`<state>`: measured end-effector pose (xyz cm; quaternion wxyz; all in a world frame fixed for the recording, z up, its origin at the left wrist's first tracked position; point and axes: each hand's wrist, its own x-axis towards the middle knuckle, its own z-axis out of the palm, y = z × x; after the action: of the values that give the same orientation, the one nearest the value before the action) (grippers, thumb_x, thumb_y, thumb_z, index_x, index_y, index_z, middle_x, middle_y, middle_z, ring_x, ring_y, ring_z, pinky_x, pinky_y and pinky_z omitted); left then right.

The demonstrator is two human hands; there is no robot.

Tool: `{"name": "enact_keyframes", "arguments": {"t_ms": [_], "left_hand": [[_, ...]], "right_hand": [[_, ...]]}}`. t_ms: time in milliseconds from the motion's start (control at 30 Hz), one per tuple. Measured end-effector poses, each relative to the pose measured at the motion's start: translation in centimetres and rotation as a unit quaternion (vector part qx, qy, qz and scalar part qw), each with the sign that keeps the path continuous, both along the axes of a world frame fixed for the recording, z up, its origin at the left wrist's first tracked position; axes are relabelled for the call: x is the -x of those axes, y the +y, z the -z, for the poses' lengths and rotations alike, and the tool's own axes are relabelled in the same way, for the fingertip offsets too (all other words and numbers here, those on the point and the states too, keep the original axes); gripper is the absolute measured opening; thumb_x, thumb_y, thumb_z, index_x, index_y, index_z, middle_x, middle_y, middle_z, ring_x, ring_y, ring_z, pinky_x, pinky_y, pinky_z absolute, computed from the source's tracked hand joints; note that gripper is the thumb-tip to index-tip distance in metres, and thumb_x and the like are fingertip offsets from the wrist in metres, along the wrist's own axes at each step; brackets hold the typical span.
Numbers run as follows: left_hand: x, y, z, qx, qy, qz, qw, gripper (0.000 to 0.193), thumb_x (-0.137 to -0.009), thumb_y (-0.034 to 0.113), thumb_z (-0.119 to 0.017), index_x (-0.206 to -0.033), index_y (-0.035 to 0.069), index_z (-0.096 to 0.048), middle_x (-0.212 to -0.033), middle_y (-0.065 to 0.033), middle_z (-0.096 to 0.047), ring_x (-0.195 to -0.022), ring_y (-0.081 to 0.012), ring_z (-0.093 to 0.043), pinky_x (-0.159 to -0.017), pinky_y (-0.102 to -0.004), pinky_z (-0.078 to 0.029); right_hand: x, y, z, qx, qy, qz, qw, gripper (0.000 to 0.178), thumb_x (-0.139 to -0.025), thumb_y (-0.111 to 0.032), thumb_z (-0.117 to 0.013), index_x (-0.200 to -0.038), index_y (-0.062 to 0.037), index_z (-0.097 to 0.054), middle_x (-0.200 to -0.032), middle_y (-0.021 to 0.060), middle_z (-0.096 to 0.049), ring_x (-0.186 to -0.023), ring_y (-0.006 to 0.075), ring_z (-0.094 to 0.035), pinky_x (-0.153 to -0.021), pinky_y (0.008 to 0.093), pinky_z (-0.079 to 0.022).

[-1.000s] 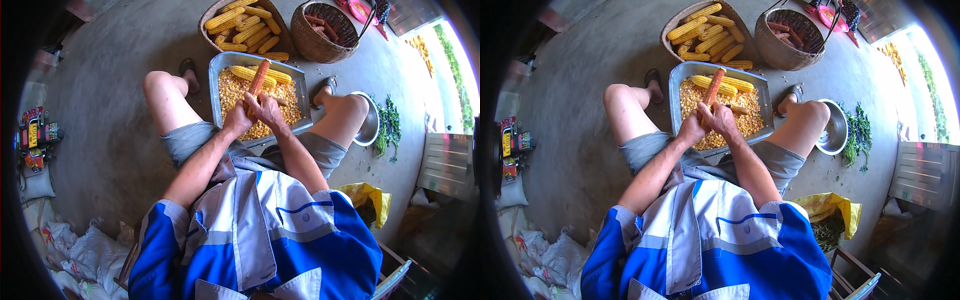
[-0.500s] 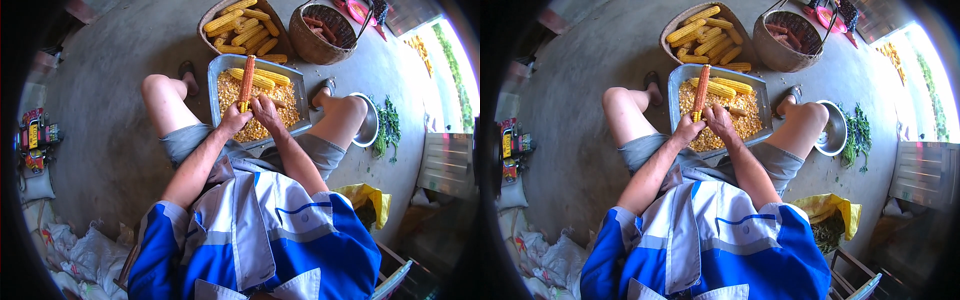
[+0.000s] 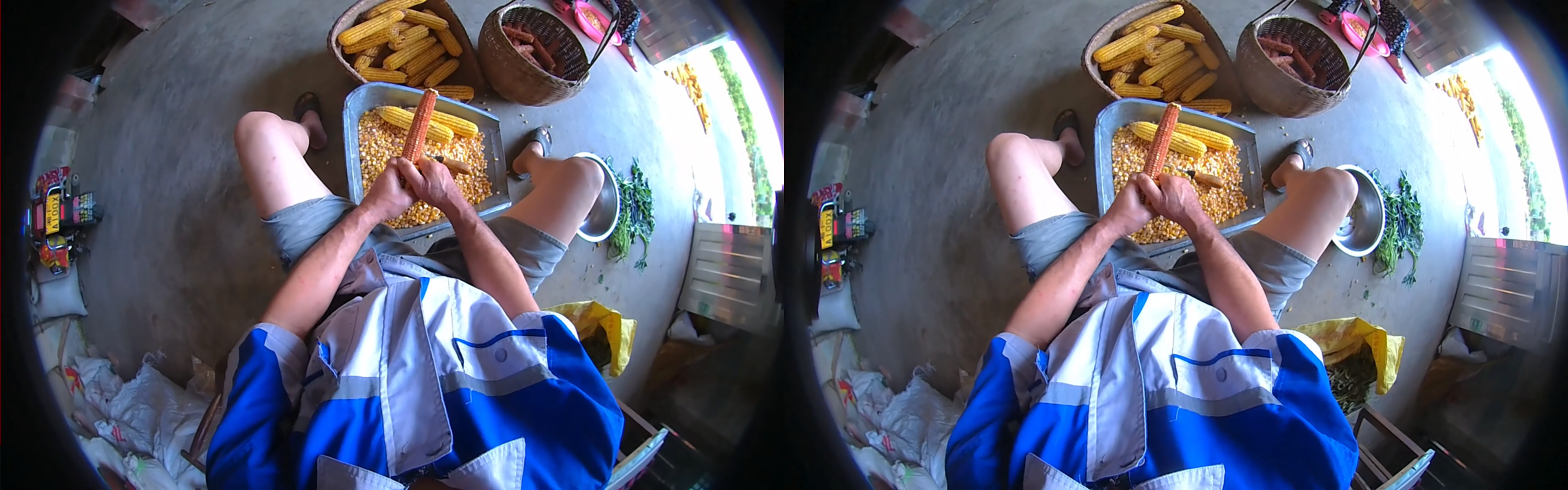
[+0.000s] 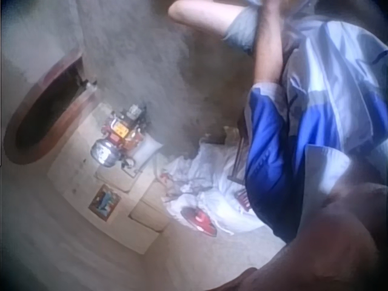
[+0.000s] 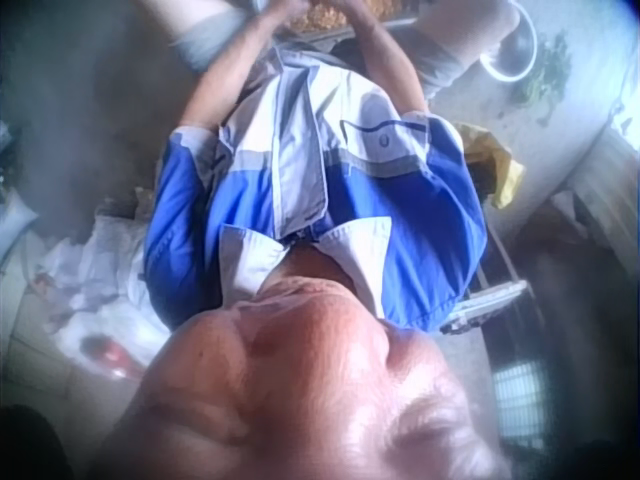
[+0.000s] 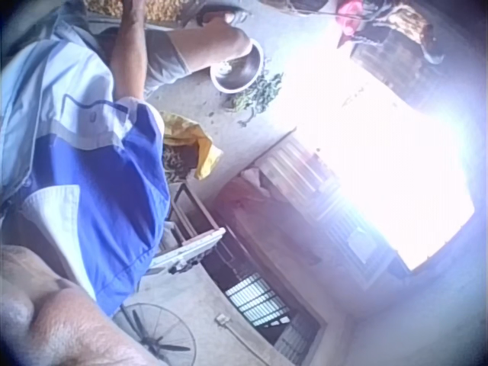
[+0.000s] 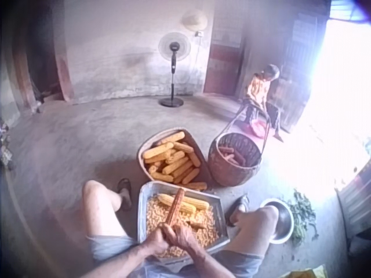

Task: The person removes corn kernels from corn cobs into a metal tray using a knife and by hand.

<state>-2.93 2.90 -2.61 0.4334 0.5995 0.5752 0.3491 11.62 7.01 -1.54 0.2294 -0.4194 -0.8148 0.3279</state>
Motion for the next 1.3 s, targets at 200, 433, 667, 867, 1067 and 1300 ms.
{"name": "enact_keyframes", "arguments": {"t_ms": [200, 433, 667, 867, 1067, 1300], "left_hand": [[0.7, 0.0, -2.8, 0.106, -0.185, 0.05, 0.976, 0.031, -0.078, 0.003, -0.065, -0.107, 0.006, -0.054, -0.076, -0.0012, -0.056, -0.061, -0.0097, -0.054, -0.052, -0.0269, -0.045], [0.9, -0.4, -3.7, 0.213, -0.336, 0.006, 0.917, 0.036, -0.082, 0.006, -0.057, -0.115, 0.009, -0.046, -0.068, 0.0025, -0.048, -0.045, -0.005, -0.041, -0.038, -0.0221, -0.033], [0.8, -0.4, -3.3, 0.187, -0.26, 0.011, 0.947, 0.032, -0.082, 0.013, -0.062, -0.111, 0.007, -0.052, -0.065, 0.0036, -0.048, -0.047, -0.0054, -0.042, -0.043, -0.0216, -0.033], [-0.5, -1.3, -3.6, 0.122, -0.154, 0.074, 0.978, 0.029, -0.09, 0.023, -0.062, -0.11, 0.003, -0.059, -0.065, -0.0031, -0.057, -0.052, -0.0121, -0.055, -0.048, -0.0272, -0.043], [-1.1, -1.4, -4.0, -0.104, 0.166, 0.001, 0.981, 0.039, -0.094, 0.039, -0.06, -0.097, -0.001, -0.062, -0.074, -0.026, -0.064, -0.075, -0.0395, -0.067, -0.06, -0.0447, -0.051], [-1.7, -1.3, -3.4, 0.027, -0.035, -0.091, 0.995, 0.046, -0.1, 0.039, -0.045, -0.079, 0.002, -0.062, -0.058, -0.0116, -0.057, -0.049, -0.0215, -0.056, -0.045, -0.0382, -0.04]], "right_hand": [[-0.7, -0.1, 0.4, -0.046, 0.014, -0.051, 0.998, 0.025, -0.098, -0.025, -0.048, -0.095, -0.0036, -0.061, -0.076, 0.0196, -0.063, -0.065, 0.0375, -0.063, -0.061, 0.0445, -0.05], [-1.0, -0.3, 0.4, 0.069, 0.118, -0.002, 0.991, 0.026, -0.099, -0.021, -0.049, -0.102, 0.0013, -0.062, -0.083, 0.0142, -0.064, -0.079, 0.0269, -0.065, -0.072, 0.0358, -0.05], [-1.2, 0.7, -0.2, 0.125, 0.272, 0.101, 0.949, 0.048, -0.099, -0.039, -0.054, -0.121, 0.0038, -0.057, -0.116, 0.0195, -0.061, -0.104, 0.0283, -0.062, -0.091, 0.0334, -0.048], [-0.3, 0.7, -0.8, 0.365, 0.524, 0.204, 0.742, 0.029, -0.094, -0.027, -0.062, -0.104, -0.0004, -0.056, -0.093, 0.0132, -0.064, -0.086, 0.0241, -0.066, -0.075, 0.0419, -0.056], [-0.8, 1.4, -1.0, 0.328, 0.594, 0.246, 0.692, 0.017, -0.094, -0.019, -0.062, -0.094, -0.0068, -0.051, -0.08, 0.0078, -0.058, -0.07, 0.0218, -0.06, -0.063, 0.0412, -0.055], [-0.4, 1.3, -3.5, 0.363, 0.632, 0.266, 0.631, 0.012, -0.095, -0.011, -0.056, -0.091, -0.008, -0.045, -0.073, 0.0039, -0.049, -0.064, 0.017, -0.051, -0.06, 0.0364, -0.051]]}}
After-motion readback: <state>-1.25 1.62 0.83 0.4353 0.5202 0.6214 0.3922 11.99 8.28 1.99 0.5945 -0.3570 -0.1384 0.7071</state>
